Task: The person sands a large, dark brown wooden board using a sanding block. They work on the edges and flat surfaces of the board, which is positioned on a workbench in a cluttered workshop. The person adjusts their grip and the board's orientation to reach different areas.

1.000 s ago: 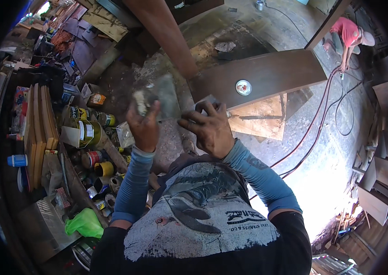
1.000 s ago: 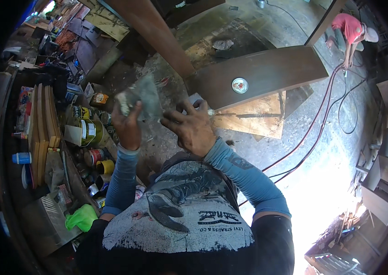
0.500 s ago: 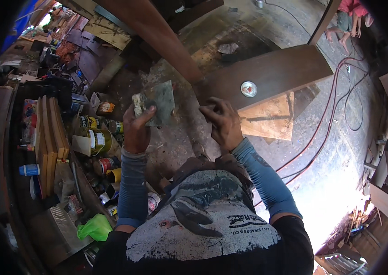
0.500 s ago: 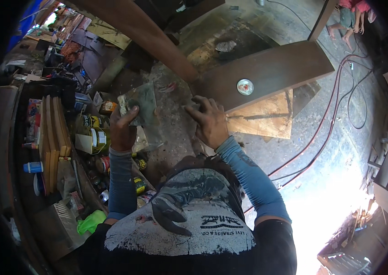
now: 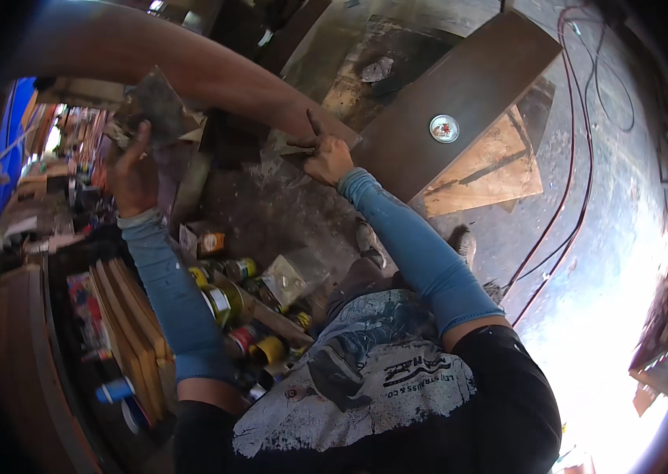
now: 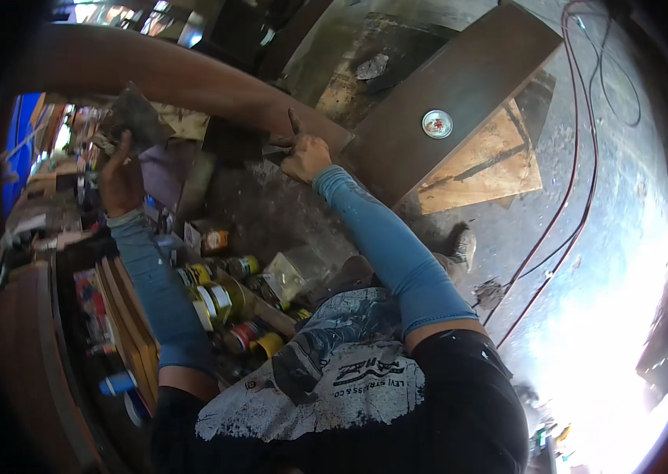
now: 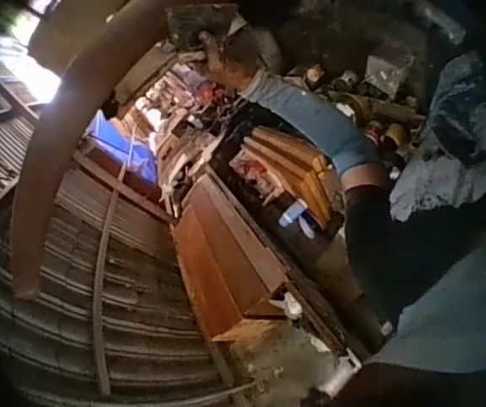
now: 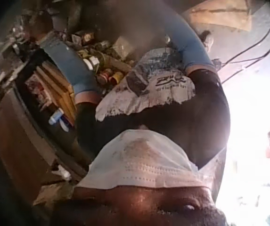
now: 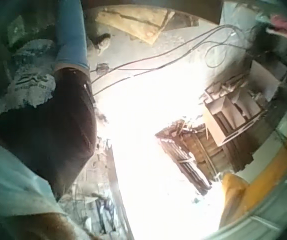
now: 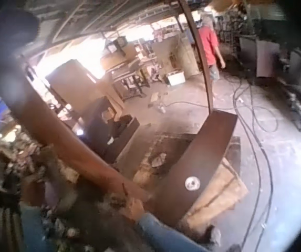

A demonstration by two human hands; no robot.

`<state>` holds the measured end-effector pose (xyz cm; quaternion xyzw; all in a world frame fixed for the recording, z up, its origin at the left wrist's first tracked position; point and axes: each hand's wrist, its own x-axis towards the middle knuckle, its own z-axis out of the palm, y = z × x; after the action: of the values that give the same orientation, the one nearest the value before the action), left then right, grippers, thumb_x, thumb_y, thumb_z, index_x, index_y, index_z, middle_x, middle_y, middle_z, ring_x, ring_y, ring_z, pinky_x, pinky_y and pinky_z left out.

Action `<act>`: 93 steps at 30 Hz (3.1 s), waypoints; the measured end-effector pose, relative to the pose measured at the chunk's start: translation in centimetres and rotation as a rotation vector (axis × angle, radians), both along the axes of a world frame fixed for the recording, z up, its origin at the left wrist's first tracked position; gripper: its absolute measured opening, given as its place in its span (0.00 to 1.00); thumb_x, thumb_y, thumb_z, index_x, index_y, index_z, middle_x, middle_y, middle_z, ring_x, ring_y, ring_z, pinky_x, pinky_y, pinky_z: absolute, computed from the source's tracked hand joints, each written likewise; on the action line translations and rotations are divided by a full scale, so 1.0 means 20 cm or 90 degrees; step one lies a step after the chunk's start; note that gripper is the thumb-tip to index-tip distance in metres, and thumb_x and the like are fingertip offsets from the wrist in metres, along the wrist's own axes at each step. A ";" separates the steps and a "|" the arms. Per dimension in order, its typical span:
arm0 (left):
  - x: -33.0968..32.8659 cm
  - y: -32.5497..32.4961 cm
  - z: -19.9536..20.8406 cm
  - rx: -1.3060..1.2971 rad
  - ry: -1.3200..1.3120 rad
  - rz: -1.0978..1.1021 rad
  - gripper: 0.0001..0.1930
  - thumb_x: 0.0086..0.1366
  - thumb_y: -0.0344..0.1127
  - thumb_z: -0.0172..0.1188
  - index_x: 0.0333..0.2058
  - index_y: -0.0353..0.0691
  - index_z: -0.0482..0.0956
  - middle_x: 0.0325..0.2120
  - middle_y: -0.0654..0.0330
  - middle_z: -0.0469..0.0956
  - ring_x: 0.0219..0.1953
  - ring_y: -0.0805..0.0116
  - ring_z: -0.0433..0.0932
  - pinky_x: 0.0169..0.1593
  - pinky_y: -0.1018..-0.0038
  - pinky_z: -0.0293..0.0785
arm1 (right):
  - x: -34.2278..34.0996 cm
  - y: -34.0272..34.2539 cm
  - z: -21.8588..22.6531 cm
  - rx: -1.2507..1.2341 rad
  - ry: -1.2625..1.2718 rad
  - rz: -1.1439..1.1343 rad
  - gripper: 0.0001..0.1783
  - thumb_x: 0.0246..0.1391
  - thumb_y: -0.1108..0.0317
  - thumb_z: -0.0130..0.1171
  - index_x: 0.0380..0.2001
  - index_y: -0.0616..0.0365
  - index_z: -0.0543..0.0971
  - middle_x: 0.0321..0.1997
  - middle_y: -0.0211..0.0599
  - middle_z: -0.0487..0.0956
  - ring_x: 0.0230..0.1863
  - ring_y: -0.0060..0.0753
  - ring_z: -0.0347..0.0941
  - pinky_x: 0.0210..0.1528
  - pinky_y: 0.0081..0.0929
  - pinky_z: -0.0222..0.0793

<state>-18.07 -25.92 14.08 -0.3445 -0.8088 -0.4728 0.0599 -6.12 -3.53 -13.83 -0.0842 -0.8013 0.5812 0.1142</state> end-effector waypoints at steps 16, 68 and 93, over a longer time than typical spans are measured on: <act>-0.49 -0.13 -0.02 0.047 -0.165 -0.358 0.24 0.72 0.24 0.55 0.65 0.27 0.66 0.67 0.44 0.67 0.69 0.53 0.66 0.72 0.56 0.62 | -0.26 -0.48 0.04 -0.093 0.081 -0.201 0.28 0.43 0.71 0.60 0.51 0.45 0.88 0.84 0.48 0.42 0.59 0.50 0.81 0.65 0.40 0.75; -0.01 0.03 -0.05 0.225 0.092 -0.131 0.13 0.69 0.29 0.65 0.49 0.26 0.81 0.44 0.51 0.82 0.46 0.63 0.83 0.47 0.67 0.80 | 0.08 -0.32 0.92 0.564 0.464 -0.356 0.30 0.41 0.64 0.61 0.54 0.43 0.84 0.53 0.28 0.79 0.48 0.39 0.72 0.49 0.46 0.66; -0.57 0.37 0.65 0.004 0.515 -0.249 0.30 0.55 0.09 0.59 0.52 0.48 0.87 0.46 0.50 0.86 0.49 0.58 0.86 0.56 0.66 0.81 | -0.49 -0.25 0.76 0.498 0.468 -0.472 0.41 0.39 0.76 0.62 0.63 0.43 0.77 0.64 0.33 0.72 0.56 0.47 0.67 0.58 0.57 0.60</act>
<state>-29.45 -18.49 26.99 -0.6478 -0.6386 -0.3049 0.2822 -15.97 -8.56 1.33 -0.1032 -0.7802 0.1598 0.5960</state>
